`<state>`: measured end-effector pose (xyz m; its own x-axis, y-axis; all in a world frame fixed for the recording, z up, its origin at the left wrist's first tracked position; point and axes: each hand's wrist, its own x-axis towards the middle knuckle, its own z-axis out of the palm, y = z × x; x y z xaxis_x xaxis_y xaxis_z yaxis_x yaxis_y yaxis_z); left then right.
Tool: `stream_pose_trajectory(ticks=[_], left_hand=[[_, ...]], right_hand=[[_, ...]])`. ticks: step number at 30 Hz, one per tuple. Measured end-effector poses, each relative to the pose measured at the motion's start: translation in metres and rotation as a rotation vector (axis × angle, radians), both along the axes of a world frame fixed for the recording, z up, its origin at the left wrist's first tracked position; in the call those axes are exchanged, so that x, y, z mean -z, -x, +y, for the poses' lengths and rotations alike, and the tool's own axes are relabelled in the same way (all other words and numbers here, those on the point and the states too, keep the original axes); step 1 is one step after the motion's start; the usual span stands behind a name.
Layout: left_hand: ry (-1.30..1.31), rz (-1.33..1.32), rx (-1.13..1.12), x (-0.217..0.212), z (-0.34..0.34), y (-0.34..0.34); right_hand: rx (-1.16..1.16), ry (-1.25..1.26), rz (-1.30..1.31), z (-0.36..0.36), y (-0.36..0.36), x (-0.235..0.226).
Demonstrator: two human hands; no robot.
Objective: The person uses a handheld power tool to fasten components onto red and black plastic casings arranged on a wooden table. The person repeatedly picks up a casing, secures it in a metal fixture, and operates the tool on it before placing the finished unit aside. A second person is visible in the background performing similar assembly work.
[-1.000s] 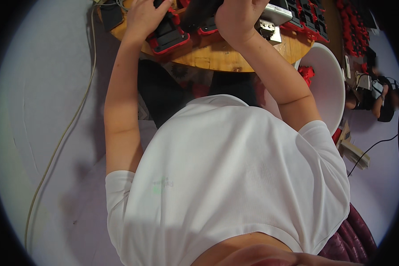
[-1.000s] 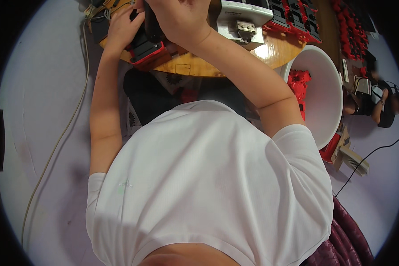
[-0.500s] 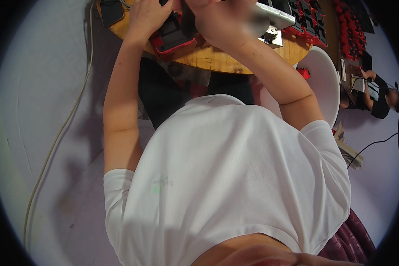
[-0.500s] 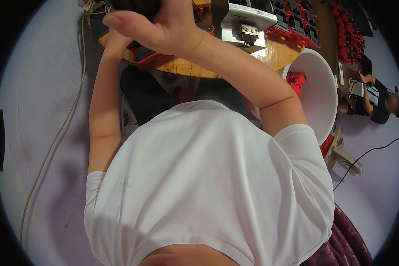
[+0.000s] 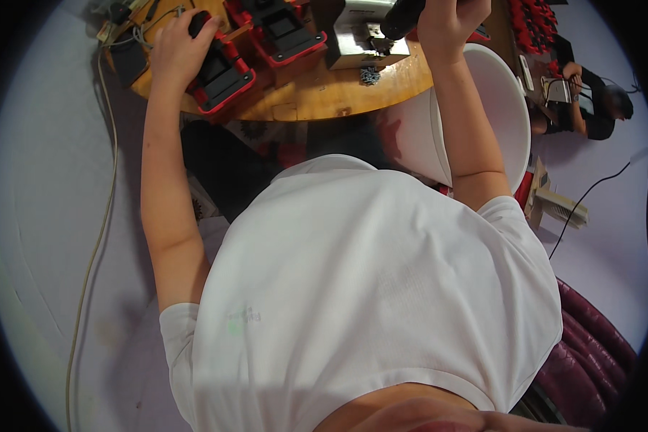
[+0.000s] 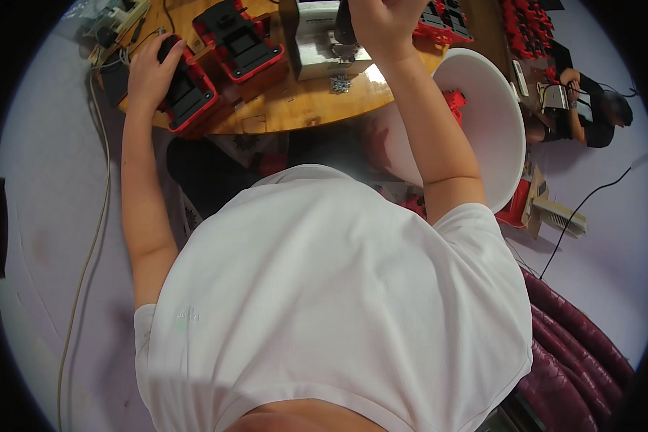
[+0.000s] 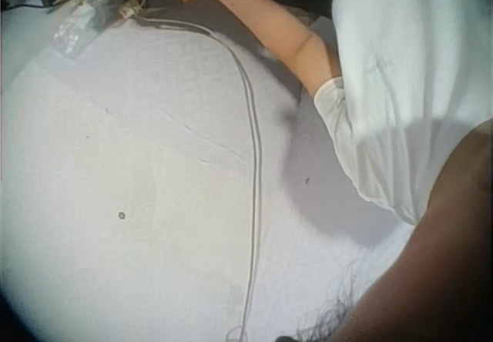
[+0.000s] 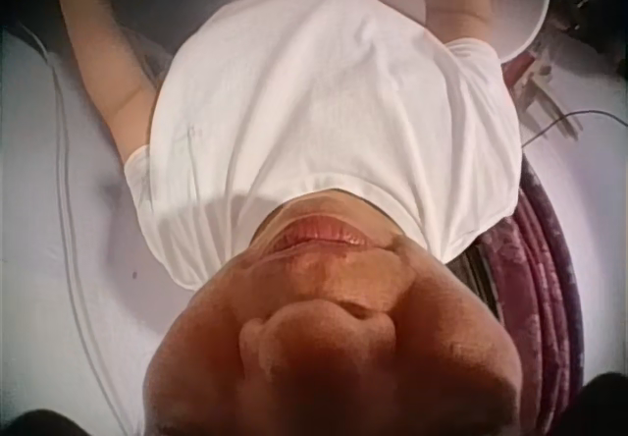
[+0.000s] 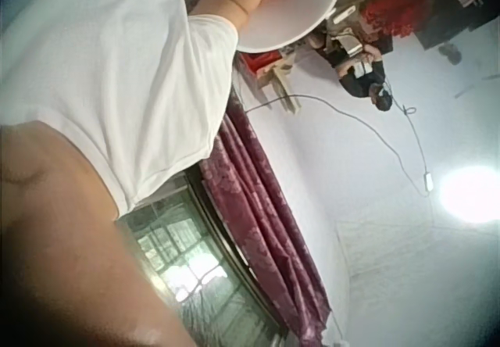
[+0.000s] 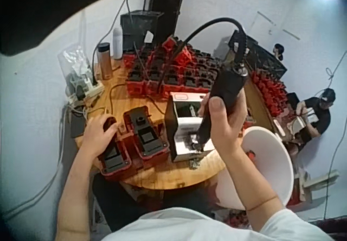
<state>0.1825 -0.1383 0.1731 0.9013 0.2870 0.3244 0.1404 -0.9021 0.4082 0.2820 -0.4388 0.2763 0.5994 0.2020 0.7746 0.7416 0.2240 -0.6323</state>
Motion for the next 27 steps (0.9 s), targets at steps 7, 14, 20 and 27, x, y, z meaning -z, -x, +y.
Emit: stream_pose_trajectory(ticks=[7, 14, 20, 27], left_hand=[[-0.011, 0.004, -0.018, -0.002, 0.003, 0.003], [-0.013, 0.031, -0.007, -0.003, 0.004, 0.002], [-0.005, -0.006, -0.005, 0.003, 0.002, -0.001], [0.099, 0.146, -0.09, -0.03, -0.017, 0.011]], right_hand=[[0.083, -0.053, 0.081, -0.021, 0.009, 0.024], [0.052, -0.083, 0.11, -0.015, 0.011, 0.025], [-0.088, -0.081, 0.426, 0.01, 0.017, -0.012], [-0.509, -0.371, 0.355, 0.118, 0.081, -0.014]])
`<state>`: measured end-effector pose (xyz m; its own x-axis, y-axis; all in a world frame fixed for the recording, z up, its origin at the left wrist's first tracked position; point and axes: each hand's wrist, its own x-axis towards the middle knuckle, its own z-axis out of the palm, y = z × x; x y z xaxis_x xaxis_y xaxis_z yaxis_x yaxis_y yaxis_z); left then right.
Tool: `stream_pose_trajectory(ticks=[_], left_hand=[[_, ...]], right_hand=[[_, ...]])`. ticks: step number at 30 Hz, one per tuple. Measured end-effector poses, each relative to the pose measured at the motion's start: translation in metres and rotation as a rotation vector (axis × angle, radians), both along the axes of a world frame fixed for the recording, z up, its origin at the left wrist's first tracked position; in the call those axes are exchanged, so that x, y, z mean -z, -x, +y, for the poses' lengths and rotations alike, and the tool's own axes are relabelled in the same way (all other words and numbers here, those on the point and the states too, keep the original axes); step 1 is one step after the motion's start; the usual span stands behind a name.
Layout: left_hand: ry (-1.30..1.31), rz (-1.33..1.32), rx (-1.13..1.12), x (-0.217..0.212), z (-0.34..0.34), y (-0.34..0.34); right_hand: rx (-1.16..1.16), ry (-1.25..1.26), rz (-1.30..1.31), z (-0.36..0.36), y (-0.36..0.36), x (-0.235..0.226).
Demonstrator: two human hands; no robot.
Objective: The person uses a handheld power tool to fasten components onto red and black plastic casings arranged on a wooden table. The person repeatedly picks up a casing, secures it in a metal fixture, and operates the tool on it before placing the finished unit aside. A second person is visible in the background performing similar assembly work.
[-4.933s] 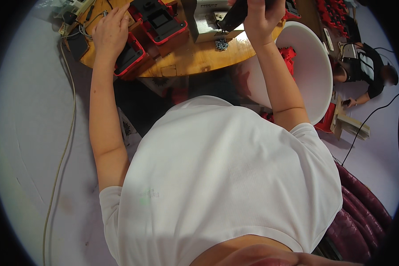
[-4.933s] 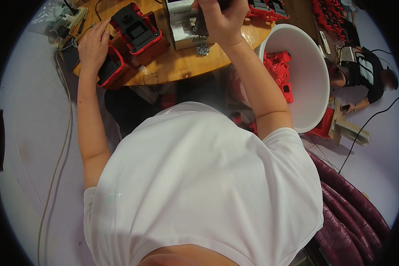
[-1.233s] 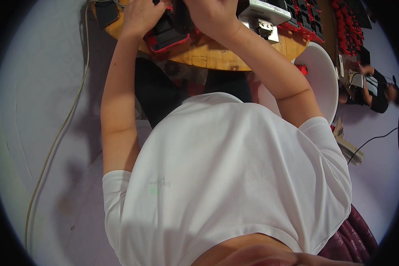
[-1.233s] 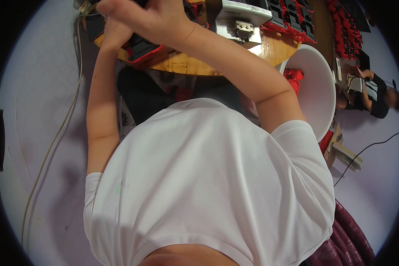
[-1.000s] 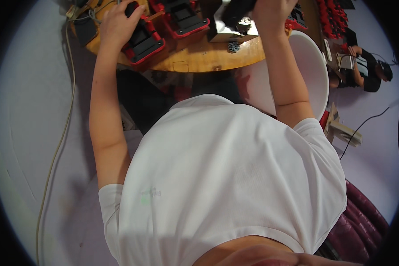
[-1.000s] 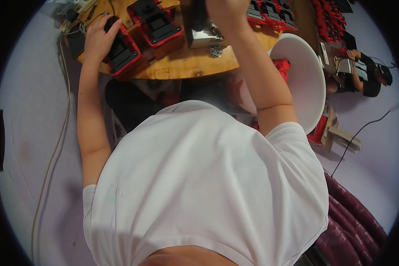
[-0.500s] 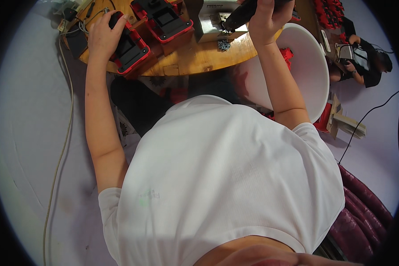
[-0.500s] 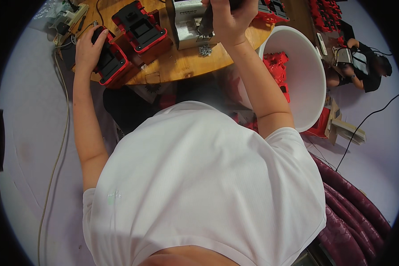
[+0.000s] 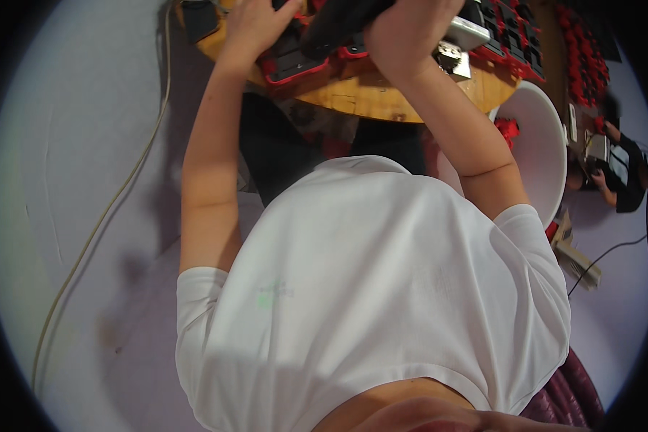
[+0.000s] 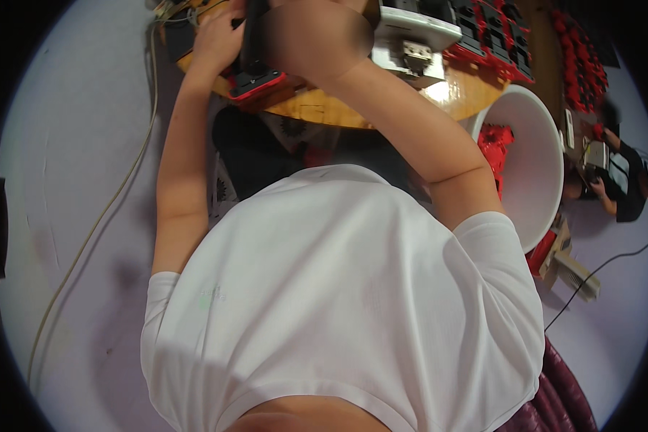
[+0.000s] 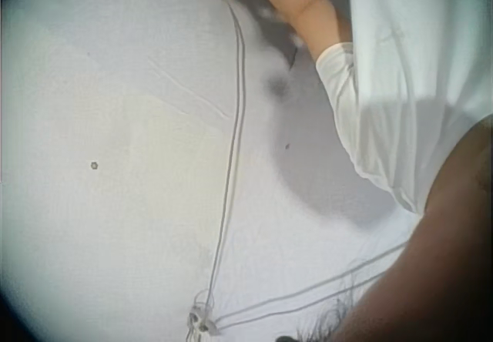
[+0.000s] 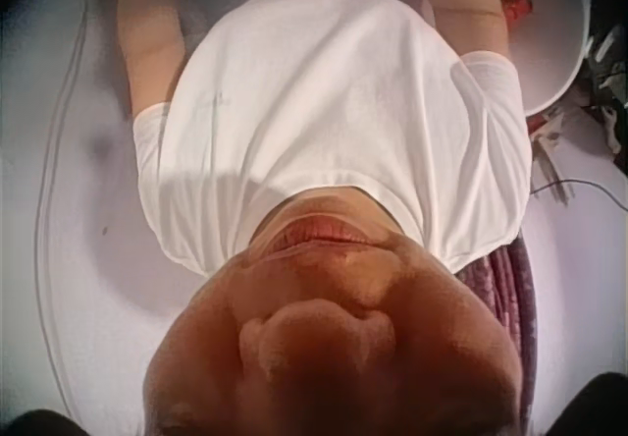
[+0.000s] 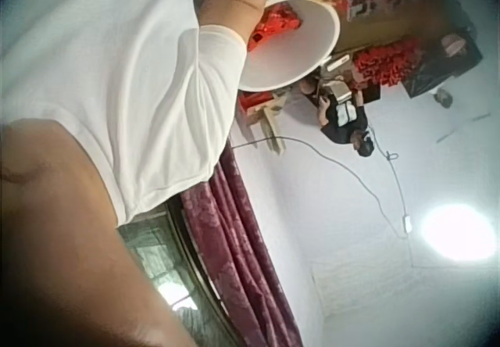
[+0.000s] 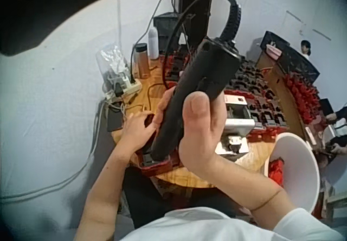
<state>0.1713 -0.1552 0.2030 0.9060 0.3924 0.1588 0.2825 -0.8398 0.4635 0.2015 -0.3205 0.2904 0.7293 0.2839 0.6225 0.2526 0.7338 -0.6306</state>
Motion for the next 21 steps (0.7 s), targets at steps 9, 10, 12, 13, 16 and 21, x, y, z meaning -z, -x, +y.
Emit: stream_pose_trajectory(ticks=[9, 10, 12, 13, 16, 21], left_hand=[[0.031, -0.286, 0.118, 0.002, -0.002, 0.009], [0.025, -0.267, 0.111, 0.003, -0.002, 0.006], [0.009, -0.242, 0.075, 0.001, -0.001, 0.013], [0.003, -0.231, 0.058, -0.002, -0.001, 0.016], [0.001, -0.214, 0.078, 0.005, -0.002, 0.007], [-0.052, -0.198, 0.07, 0.012, 0.006, 0.001]], right_hand=[[-0.142, -0.036, -0.16, 0.035, 0.014, 0.028], [-0.122, -0.027, -0.199, 0.037, 0.011, 0.03], [-0.101, -0.026, -0.307, 0.042, 0.012, 0.03], [-0.138, -0.031, -0.315, 0.044, 0.018, 0.028], [-0.116, 0.027, -0.397, 0.047, 0.022, 0.027], [-0.394, 0.067, -0.127, 0.048, 0.018, 0.018]])
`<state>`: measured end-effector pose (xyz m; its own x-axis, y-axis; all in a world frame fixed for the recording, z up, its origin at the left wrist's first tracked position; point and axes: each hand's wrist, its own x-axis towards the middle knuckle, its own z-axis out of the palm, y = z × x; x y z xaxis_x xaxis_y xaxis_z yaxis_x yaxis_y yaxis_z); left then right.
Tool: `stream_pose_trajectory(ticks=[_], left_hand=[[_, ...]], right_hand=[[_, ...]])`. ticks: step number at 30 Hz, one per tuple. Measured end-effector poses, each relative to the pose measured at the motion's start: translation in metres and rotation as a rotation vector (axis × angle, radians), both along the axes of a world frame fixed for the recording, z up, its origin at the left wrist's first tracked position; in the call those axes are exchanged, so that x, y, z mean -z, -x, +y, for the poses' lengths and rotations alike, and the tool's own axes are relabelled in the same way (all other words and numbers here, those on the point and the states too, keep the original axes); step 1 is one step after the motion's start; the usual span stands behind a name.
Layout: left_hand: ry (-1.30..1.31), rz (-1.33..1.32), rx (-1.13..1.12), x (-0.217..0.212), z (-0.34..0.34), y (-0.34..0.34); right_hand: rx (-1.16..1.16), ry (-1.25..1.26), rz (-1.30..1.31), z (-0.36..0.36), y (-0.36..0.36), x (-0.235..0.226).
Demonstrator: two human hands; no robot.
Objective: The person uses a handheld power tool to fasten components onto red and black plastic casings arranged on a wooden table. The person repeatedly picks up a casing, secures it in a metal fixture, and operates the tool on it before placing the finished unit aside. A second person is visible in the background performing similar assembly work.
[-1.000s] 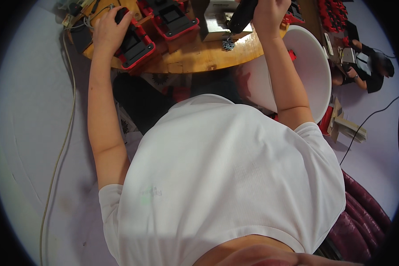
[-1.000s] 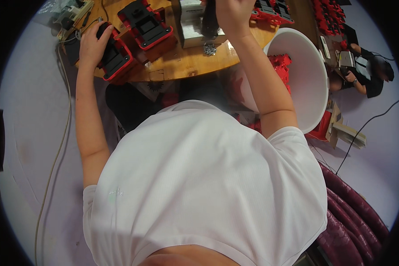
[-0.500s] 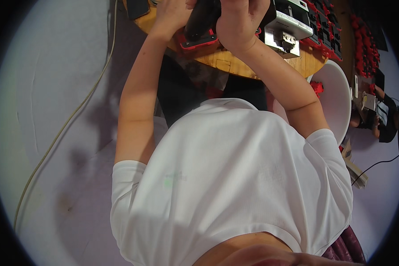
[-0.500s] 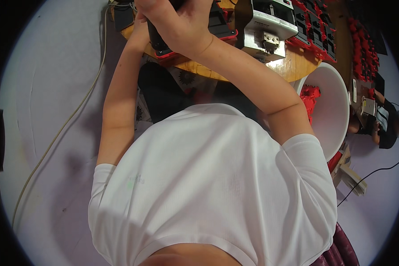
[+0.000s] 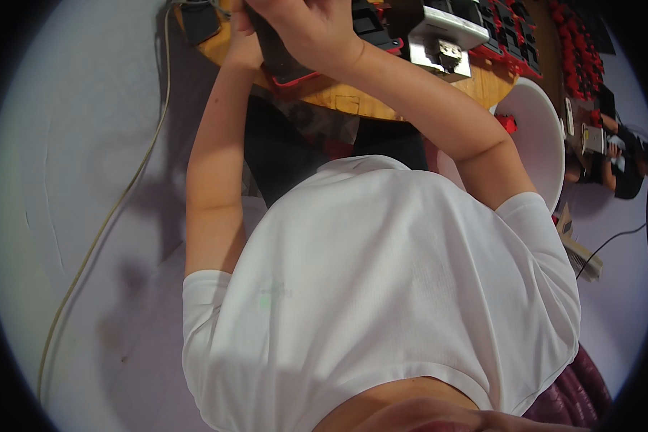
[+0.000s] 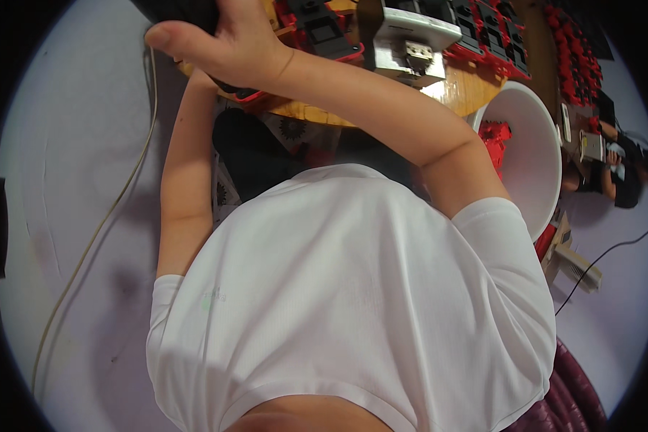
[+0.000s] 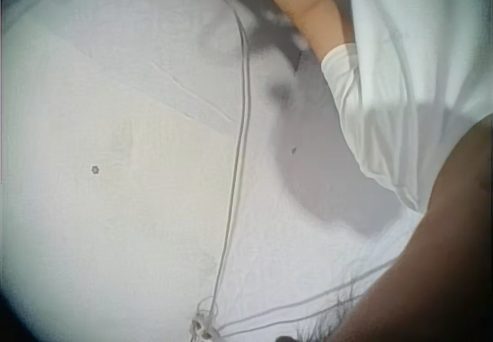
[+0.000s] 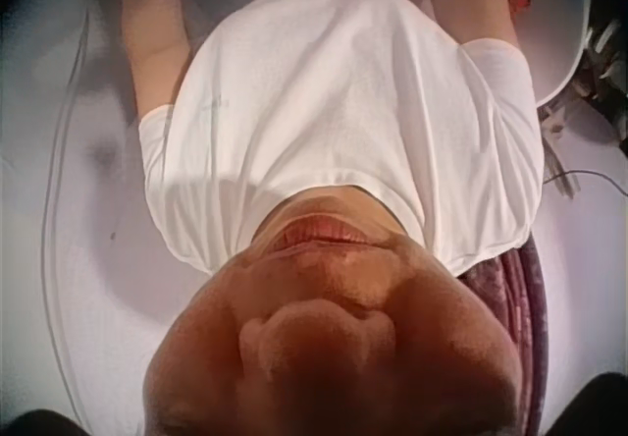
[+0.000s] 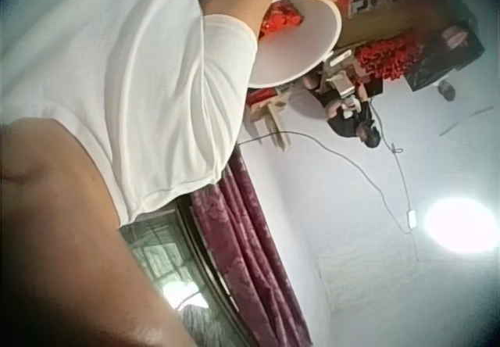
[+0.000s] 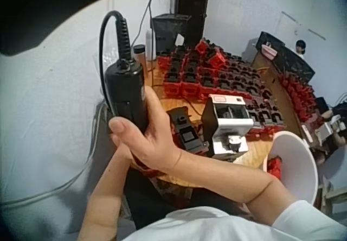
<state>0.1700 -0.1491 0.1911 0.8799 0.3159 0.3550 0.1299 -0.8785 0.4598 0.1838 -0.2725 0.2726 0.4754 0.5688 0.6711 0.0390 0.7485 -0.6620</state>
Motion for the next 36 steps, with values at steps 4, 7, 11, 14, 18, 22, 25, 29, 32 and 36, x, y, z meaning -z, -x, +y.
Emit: stream_pose_trajectory(ticks=[4, 7, 11, 14, 18, 22, 25, 29, 32, 36], left_hand=[[-0.06, 0.038, -0.04, 0.01, 0.011, -0.001], [-0.132, 0.005, 0.027, 0.033, 0.023, -0.013], [-0.277, 0.12, 0.002, 0.015, 0.007, -0.011], [-0.341, 0.108, 0.102, 0.012, 0.006, -0.015], [-0.154, 0.108, 0.194, 0.017, 0.014, -0.018], [-0.14, 0.127, 0.184, 0.011, 0.009, -0.018], [-0.146, 0.134, 0.175, 0.012, 0.009, -0.019], [-0.14, 0.248, 0.146, -0.001, 0.0, -0.016], [-0.221, 0.185, 0.119, 0.0, -0.004, -0.018], [-0.191, 0.067, 0.141, 0.007, -0.003, -0.016]], right_hand=[[0.289, -0.031, 0.108, -0.039, -0.015, -0.011], [0.547, 0.095, -0.094, -0.116, -0.068, -0.009], [0.92, 0.149, -0.278, -0.187, -0.091, -0.002], [0.977, 0.118, -0.162, -0.2, -0.093, 0.007], [0.983, 0.116, -0.166, -0.199, -0.095, 0.026], [1.007, 0.068, -0.135, -0.193, -0.09, 0.028], [0.966, 0.062, -0.162, -0.191, -0.096, 0.032], [0.835, 0.275, -0.039, -0.182, -0.095, 0.01], [0.773, 0.173, -0.031, -0.16, -0.105, -0.021], [0.739, -0.147, -0.213, -0.093, -0.134, -0.035]])
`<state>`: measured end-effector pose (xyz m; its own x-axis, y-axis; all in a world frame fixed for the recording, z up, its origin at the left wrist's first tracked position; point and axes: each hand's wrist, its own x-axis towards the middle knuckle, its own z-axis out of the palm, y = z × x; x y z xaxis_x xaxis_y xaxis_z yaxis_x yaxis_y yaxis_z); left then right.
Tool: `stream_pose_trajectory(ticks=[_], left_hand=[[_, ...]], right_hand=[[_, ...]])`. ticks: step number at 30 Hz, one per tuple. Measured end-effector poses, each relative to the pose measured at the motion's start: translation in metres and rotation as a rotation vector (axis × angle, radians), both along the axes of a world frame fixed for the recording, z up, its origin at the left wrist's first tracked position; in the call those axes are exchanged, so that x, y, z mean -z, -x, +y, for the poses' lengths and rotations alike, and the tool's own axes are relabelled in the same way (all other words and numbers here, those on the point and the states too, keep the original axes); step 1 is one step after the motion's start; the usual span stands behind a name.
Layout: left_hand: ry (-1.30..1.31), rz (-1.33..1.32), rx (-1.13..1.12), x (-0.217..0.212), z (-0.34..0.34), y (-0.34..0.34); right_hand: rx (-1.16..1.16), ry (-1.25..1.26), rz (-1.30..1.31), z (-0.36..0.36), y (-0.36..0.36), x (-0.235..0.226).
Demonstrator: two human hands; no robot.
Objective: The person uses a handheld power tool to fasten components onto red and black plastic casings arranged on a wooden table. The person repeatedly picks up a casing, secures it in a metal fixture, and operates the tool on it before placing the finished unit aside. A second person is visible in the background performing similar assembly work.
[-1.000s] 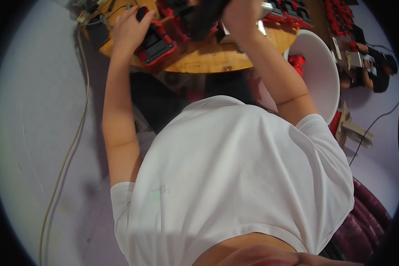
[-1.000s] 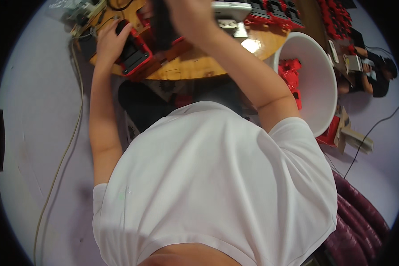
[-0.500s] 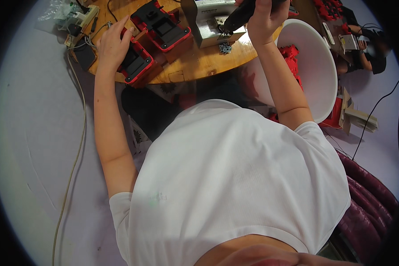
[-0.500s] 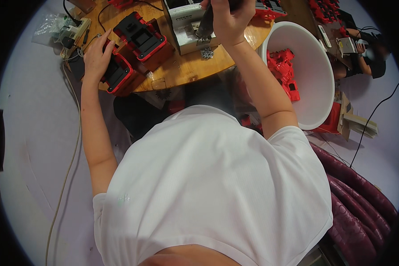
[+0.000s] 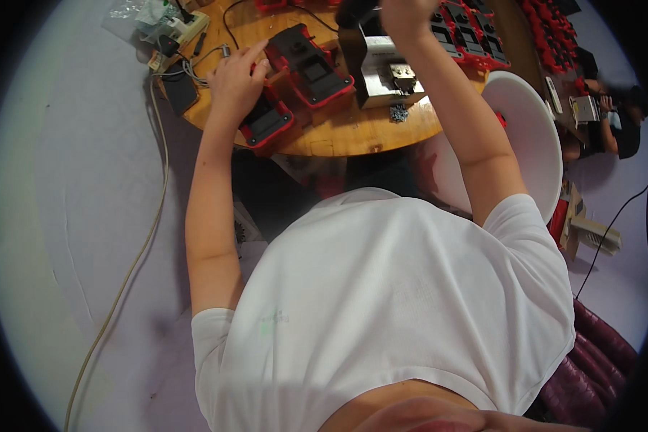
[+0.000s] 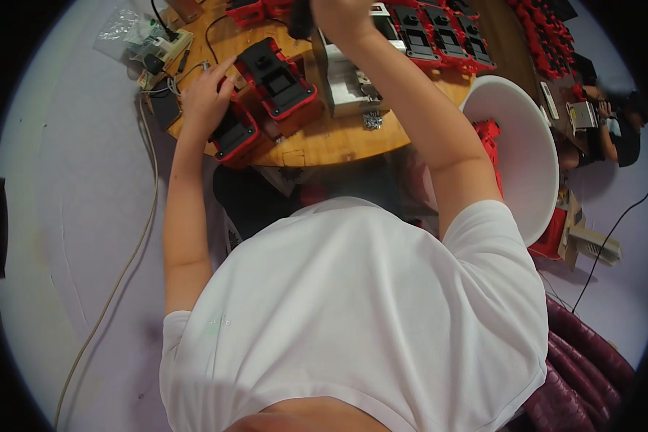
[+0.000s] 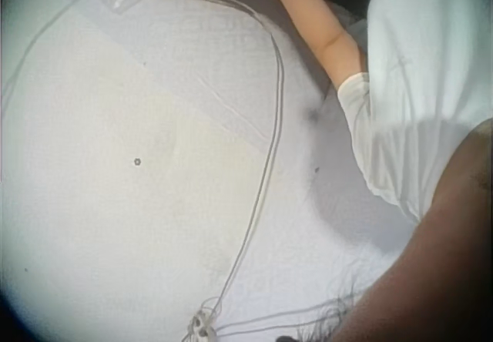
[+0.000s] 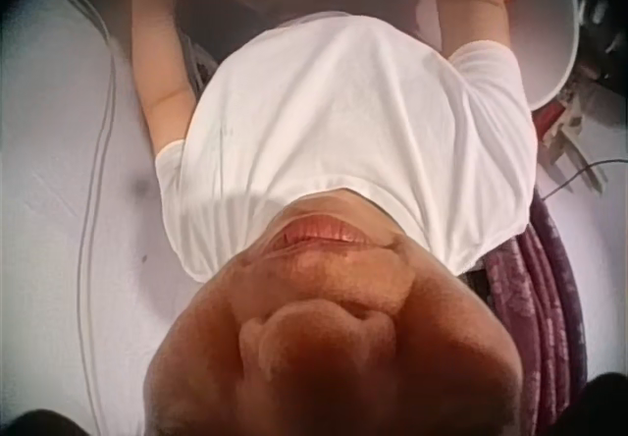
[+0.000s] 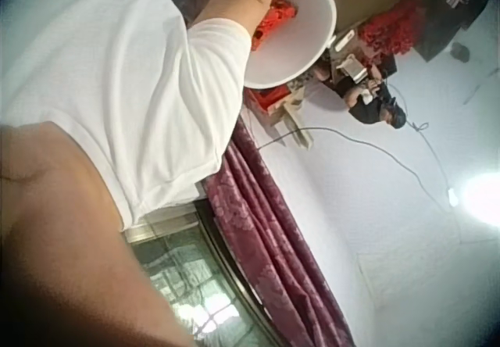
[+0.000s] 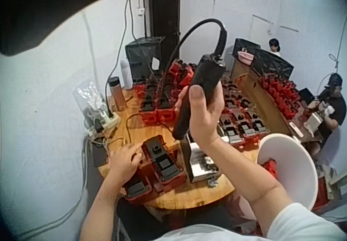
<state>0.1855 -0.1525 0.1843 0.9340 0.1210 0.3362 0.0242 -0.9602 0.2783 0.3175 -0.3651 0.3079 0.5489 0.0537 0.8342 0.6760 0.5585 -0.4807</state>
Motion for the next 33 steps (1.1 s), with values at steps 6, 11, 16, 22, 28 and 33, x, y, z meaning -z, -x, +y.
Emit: stream_pose_trajectory(ticks=[6, 11, 16, 22, 28, 33], left_hand=[[0.014, 0.037, -0.045, -0.006, -0.005, 0.001], [0.004, 0.032, -0.075, -0.006, -0.007, 0.004], [0.017, 0.004, -0.049, -0.003, -0.008, 0.003], [-0.009, -0.048, -0.056, 0.0, -0.007, 0.001], [0.058, 0.032, 0.003, 0.002, 0.001, -0.006], [0.001, 0.007, -0.011, 0.01, 0.008, -0.006]], right_hand=[[-0.024, -0.008, 0.011, 0.066, -0.025, 0.021], [-0.02, 0.024, 0.038, 0.076, -0.031, 0.034], [0.007, 0.096, 0.032, 0.076, -0.026, 0.032], [0.082, 0.179, -0.111, 0.084, -0.025, 0.037], [-0.047, 0.057, 0.08, 0.028, -0.001, 0.007], [0.063, 0.376, 0.042, -0.064, 0.019, 0.025]])
